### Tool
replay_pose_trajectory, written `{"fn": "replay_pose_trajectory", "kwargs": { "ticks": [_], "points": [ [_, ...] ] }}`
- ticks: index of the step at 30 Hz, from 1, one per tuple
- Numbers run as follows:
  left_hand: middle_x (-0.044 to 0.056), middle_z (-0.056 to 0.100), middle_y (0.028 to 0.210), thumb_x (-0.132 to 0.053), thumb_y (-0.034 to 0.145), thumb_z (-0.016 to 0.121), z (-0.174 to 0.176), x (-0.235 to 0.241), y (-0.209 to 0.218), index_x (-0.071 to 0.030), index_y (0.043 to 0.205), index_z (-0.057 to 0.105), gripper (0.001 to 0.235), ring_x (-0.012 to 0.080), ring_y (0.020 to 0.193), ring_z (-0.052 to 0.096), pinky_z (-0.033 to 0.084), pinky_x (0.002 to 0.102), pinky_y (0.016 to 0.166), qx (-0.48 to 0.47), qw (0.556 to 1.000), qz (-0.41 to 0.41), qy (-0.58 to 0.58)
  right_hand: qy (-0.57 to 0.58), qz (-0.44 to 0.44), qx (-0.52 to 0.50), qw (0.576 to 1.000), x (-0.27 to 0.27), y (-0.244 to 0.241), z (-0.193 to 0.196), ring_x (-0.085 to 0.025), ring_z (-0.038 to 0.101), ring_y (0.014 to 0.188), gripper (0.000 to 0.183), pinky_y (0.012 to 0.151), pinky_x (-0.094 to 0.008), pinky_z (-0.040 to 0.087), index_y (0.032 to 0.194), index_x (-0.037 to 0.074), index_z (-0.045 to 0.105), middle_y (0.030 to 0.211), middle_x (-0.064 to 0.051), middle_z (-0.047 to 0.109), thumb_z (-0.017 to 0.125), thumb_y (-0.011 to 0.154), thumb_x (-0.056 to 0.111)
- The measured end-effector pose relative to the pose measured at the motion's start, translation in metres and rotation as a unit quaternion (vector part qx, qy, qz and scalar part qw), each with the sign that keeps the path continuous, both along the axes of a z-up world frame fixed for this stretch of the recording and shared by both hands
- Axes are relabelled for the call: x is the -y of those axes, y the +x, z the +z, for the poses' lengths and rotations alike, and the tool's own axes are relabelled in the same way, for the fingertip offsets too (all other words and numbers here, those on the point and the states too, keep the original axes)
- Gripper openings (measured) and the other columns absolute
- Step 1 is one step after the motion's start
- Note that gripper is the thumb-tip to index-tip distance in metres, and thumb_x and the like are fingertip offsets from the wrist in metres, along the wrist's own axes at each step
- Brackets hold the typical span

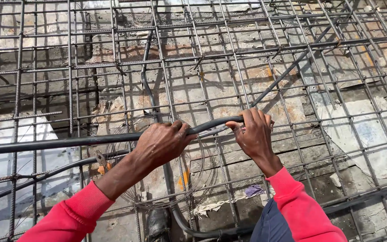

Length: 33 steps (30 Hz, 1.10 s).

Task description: The person routes a black electrical conduit through a steel rebar grid on a concrete slab. They pull the conduit through the grid, align it along the rebar, and secure it in place using wire ties. The person also handles a flexible metal conduit and a coil of wire ties during the process.

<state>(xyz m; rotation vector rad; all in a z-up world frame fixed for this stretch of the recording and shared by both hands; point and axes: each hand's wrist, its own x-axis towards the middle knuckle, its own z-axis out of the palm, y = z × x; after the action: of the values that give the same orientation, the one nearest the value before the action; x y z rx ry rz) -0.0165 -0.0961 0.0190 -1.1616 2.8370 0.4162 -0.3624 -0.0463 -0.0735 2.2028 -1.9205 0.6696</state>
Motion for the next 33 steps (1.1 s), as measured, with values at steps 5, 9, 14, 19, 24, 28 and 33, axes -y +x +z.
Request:
{"fn": "replay_pose_trajectory", "kwargs": {
  "ticks": [5,9,14,19,24,28,33],
  "points": [
    [0.014,0.075,0.094,-0.044,0.128,0.042,-0.057,0.024,0.027,-0.004,0.126,0.076,0.053,0.0244,0.056,0.066,0.063,0.035,0.052,-0.146,0.938,-0.006,0.313,-0.152,0.047,-0.036,0.987,0.003,-0.014,0.024,-0.034,0.067,0.101,0.077,0.114,-0.052,0.048,0.114,0.013,0.070,0.106,-0.007,0.064,0.059,0.110,0.089],
    [0.010,0.064,0.075,-0.037,0.133,0.041,-0.043,0.000,0.033,0.003,0.104,0.076,0.061,0.0151,0.046,0.053,0.046,0.031,0.039,-0.259,0.757,0.055,0.598,-0.191,0.109,-0.040,0.975,0.007,-0.024,0.020,-0.034,0.070,0.104,0.078,0.117,-0.056,0.044,0.114,0.013,0.069,0.109,-0.008,0.067,0.056,0.110,0.090],
    [0.008,0.054,0.080,-0.044,0.132,0.047,-0.076,-0.027,0.033,0.004,0.121,0.075,0.057,0.0082,0.052,0.039,0.035,0.021,0.037,-0.309,0.635,0.119,0.698,-0.107,0.182,0.012,0.977,0.017,-0.015,0.013,-0.033,0.072,0.116,0.068,0.125,-0.057,0.039,0.125,0.016,0.073,0.116,-0.006,0.070,0.074,0.103,0.080],
    [0.007,0.048,0.071,-0.044,0.131,0.051,-0.094,-0.066,0.024,0.004,0.112,0.076,0.057,0.0074,0.045,0.032,0.028,0.022,0.030,-0.362,0.591,0.194,0.695,-0.034,0.202,-0.015,0.979,0.015,-0.014,-0.004,-0.029,0.073,0.105,0.063,0.123,-0.052,0.042,0.122,0.019,0.074,0.111,-0.002,0.071,0.073,0.103,0.079],
    [-0.001,0.051,0.073,-0.058,0.126,0.053,-0.025,-0.094,0.024,-0.012,0.105,0.072,0.054,0.0104,0.053,0.036,0.025,0.027,0.043,-0.311,0.600,0.194,0.711,-0.091,0.212,-0.045,0.972,-0.011,-0.014,0.037,-0.036,0.061,0.106,0.074,0.110,-0.059,0.040,0.119,0.009,0.067,0.120,-0.013,0.070,0.049,0.110,0.081],
    [-0.004,0.052,0.077,-0.054,0.123,0.058,-0.042,-0.123,0.032,-0.005,0.123,0.075,0.052,0.0062,0.056,0.040,0.028,0.023,0.050,-0.313,0.416,0.146,0.841,-0.103,0.278,-0.040,0.954,-0.028,-0.005,0.070,-0.030,0.065,0.107,0.061,0.113,-0.056,0.042,0.124,0.013,0.067,0.117,-0.005,0.071,0.049,0.117,0.071],
    [-0.005,0.047,0.068,-0.051,0.125,0.050,-0.057,-0.140,0.024,0.005,0.121,0.080,0.064,0.0070,0.055,0.038,0.025,0.023,0.055,-0.332,0.330,0.168,0.867,-0.065,0.298,-0.032,0.952,-0.024,-0.010,0.064,-0.030,0.068,0.101,0.063,0.110,-0.053,0.047,0.120,0.013,0.070,0.114,-0.006,0.069,0.052,0.114,0.073]
  ]
}}
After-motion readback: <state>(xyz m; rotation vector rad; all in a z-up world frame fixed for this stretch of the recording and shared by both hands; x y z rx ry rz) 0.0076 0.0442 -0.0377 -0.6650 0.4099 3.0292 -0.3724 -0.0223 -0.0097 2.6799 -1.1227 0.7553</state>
